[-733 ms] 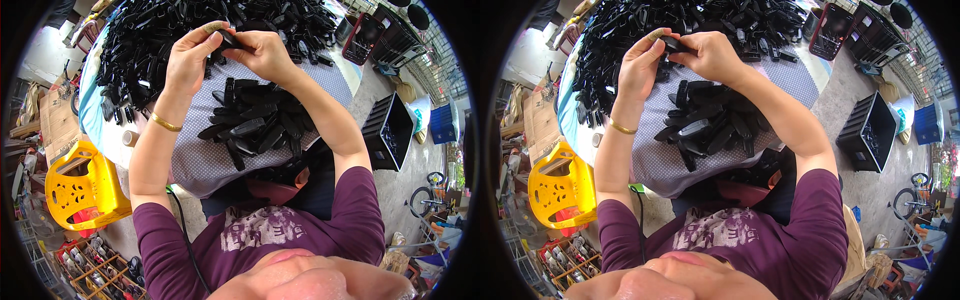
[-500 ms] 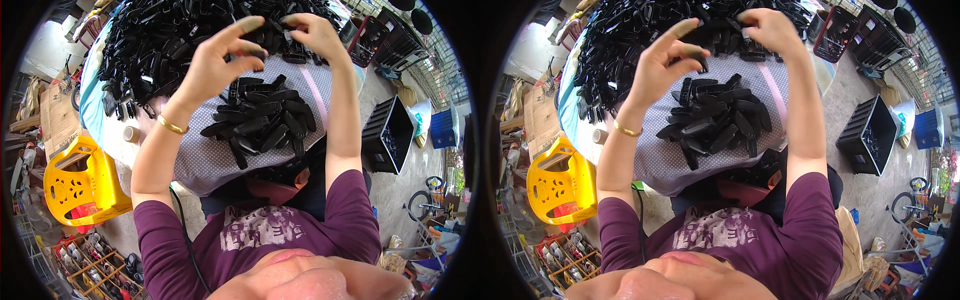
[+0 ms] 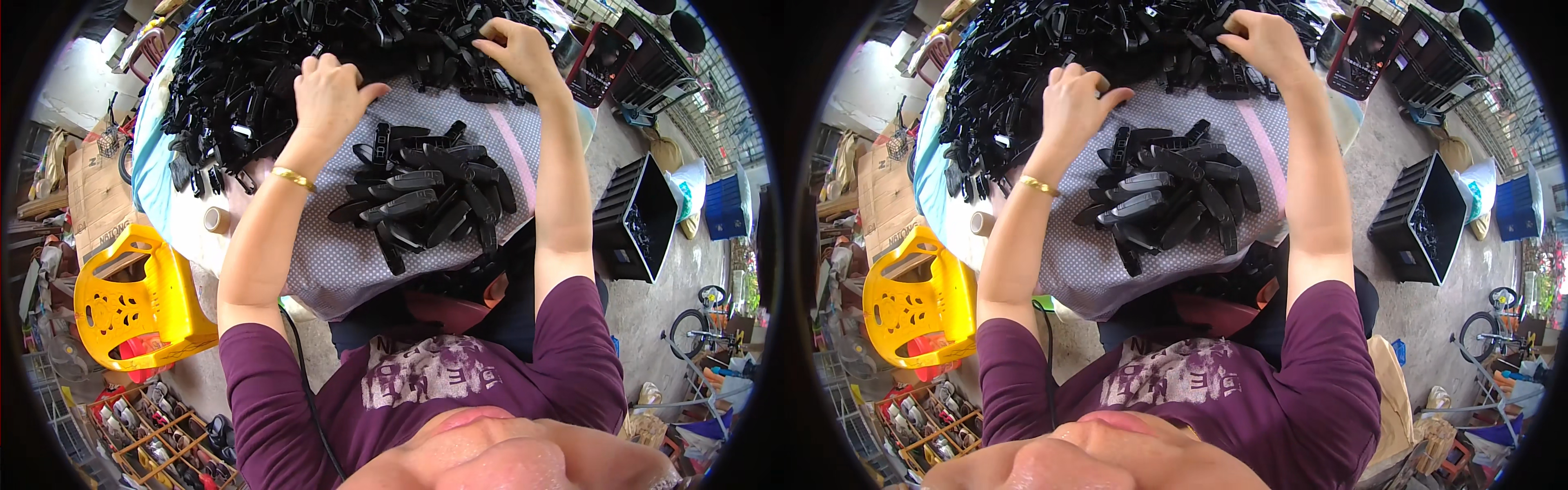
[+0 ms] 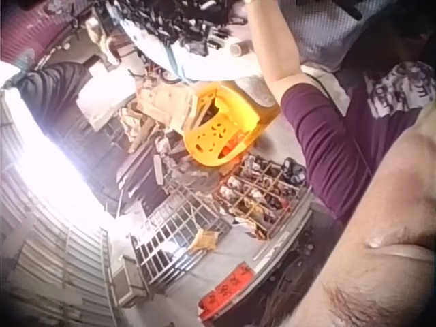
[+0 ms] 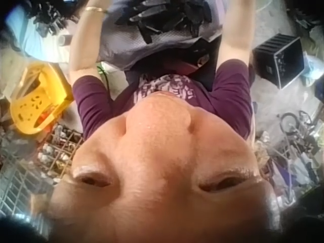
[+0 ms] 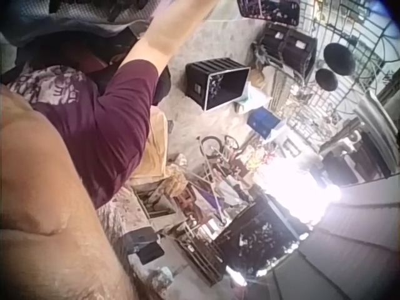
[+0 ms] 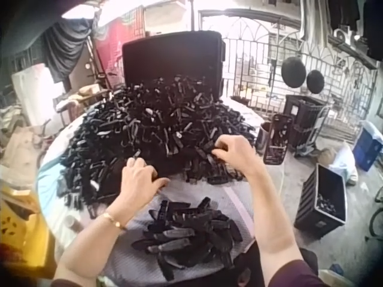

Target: Assembling and inspecting small black plastic hardware components at a table.

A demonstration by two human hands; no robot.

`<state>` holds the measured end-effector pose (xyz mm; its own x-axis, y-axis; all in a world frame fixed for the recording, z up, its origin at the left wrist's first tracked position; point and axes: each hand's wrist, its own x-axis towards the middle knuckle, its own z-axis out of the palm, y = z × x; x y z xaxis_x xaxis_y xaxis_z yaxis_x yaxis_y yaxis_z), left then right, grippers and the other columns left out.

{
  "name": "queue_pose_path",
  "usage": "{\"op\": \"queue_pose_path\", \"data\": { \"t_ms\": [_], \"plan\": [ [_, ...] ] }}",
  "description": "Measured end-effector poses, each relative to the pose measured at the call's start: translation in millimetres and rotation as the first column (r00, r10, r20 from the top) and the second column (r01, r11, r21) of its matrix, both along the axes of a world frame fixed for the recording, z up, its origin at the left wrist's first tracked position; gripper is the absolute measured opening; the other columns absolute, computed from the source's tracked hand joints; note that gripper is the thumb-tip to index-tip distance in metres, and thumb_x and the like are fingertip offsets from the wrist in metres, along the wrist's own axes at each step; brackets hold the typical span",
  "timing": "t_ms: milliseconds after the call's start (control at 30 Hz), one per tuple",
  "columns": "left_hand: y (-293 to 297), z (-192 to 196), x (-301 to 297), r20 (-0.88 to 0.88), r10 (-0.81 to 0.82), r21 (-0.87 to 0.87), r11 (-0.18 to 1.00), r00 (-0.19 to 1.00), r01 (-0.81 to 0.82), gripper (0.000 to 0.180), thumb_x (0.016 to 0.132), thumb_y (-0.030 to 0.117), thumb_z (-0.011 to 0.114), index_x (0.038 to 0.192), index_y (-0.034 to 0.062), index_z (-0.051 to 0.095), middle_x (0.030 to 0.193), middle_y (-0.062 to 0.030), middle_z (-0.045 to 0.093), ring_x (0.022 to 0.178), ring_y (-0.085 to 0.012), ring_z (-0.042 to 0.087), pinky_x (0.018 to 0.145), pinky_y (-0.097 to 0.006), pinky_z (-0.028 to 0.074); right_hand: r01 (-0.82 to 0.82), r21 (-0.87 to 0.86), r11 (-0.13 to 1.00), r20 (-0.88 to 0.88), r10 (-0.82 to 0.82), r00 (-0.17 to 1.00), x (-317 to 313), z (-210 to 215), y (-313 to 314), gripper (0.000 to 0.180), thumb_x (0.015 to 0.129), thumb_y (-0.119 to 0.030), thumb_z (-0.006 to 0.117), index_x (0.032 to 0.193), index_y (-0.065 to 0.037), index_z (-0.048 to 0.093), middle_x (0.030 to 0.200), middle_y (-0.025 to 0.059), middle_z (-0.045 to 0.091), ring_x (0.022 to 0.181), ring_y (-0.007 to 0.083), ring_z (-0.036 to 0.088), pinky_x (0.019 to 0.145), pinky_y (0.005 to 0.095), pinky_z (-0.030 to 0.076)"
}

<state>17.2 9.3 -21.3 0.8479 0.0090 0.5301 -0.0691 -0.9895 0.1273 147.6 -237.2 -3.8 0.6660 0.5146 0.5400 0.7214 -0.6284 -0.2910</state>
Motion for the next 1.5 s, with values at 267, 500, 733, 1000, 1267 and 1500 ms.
{"op": "queue_pose_path", "data": {
  "t_ms": [267,500,733,1000,1267,1500],
  "plan": [
    [3.1,-8.1,-0.3,-0.005,0.055,0.035,0.998,0.998,-0.055,0.014,0.074,0.013,0.062,0.082,0.0028,0.068,0.089,-0.0105,0.060,0.091,-0.0278,0.053,0.077,-0.037,0.043,-0.315,0.428,0.847,-0.344,0.475,0.810,-45.3,-0.7,56.2,0.025,0.093,-0.018,0.049,0.112,-0.003,0.056,0.094,0.0063,0.064,0.084,0.0119,0.062,0.068,0.0223,0.051],
    [1.6,7.8,-5.3,0.009,-0.212,-0.910,0.402,0.977,0.096,0.021,0.083,0.002,0.057,0.101,-0.0045,0.064,0.092,-0.0055,0.066,0.081,-0.0084,0.058,0.076,-0.020,0.046,-0.151,0.578,0.802,-0.587,0.537,0.606,-71.0,-1.8,81.9,0.031,0.091,-0.024,0.055,0.114,-0.005,0.059,0.090,0.0061,0.065,0.069,0.0129,0.065,0.058,0.0220,0.054],
    [0.7,6.8,-4.9,0.036,-0.262,-0.932,0.340,0.964,0.127,0.021,0.082,0.000,0.058,0.101,-0.0030,0.064,0.087,-0.0052,0.066,0.080,-0.0084,0.059,0.075,-0.021,0.047,-0.153,0.632,0.760,-0.536,0.572,0.621,-73.9,-3.8,85.5,0.027,0.089,-0.020,0.057,0.108,-0.001,0.062,0.085,0.0068,0.066,0.066,0.0122,0.065,0.055,0.0206,0.053],
    [-9.4,9.8,-12.8,0.081,-0.256,-0.963,0.230,0.963,0.143,0.022,0.083,0.005,0.058,0.104,-0.0022,0.063,0.087,-0.0060,0.065,0.081,-0.0114,0.060,0.078,-0.024,0.048,-0.250,0.588,0.769,-0.271,0.479,0.835,-76.8,-16.2,96.3,0.020,0.086,-0.011,0.060,0.102,0.001,0.062,0.081,0.0061,0.065,0.060,0.0110,0.063,0.052,0.0204,0.051],
    [-1.0,12.9,-11.8,0.317,-0.366,-0.923,0.093,0.875,0.374,0.024,0.089,0.017,0.057,0.106,0.0006,0.063,0.088,-0.0040,0.064,0.077,-0.0082,0.057,0.072,-0.020,0.047,-0.170,0.472,0.865,-0.561,0.444,0.698,-75.8,-0.4,88.8,0.023,0.085,-0.020,0.064,0.097,-0.001,0.061,0.083,0.0054,0.065,0.068,0.0112,0.063,0.061,0.0232,0.051],
    [-0.3,22.8,-17.0,0.233,-0.444,-0.862,0.318,0.865,0.395,0.023,0.090,0.018,0.055,0.104,0.0023,0.065,0.087,-0.0009,0.064,0.077,-0.0064,0.053,0.072,-0.020,0.043,-0.347,0.416,0.840,-0.477,0.527,0.704,-75.0,-1.2,80.1,0.027,0.081,-0.025,0.068,0.092,-0.001,0.065,0.078,0.0036,0.066,0.066,0.0098,0.061,0.062,0.0224,0.050]
  ]
}}
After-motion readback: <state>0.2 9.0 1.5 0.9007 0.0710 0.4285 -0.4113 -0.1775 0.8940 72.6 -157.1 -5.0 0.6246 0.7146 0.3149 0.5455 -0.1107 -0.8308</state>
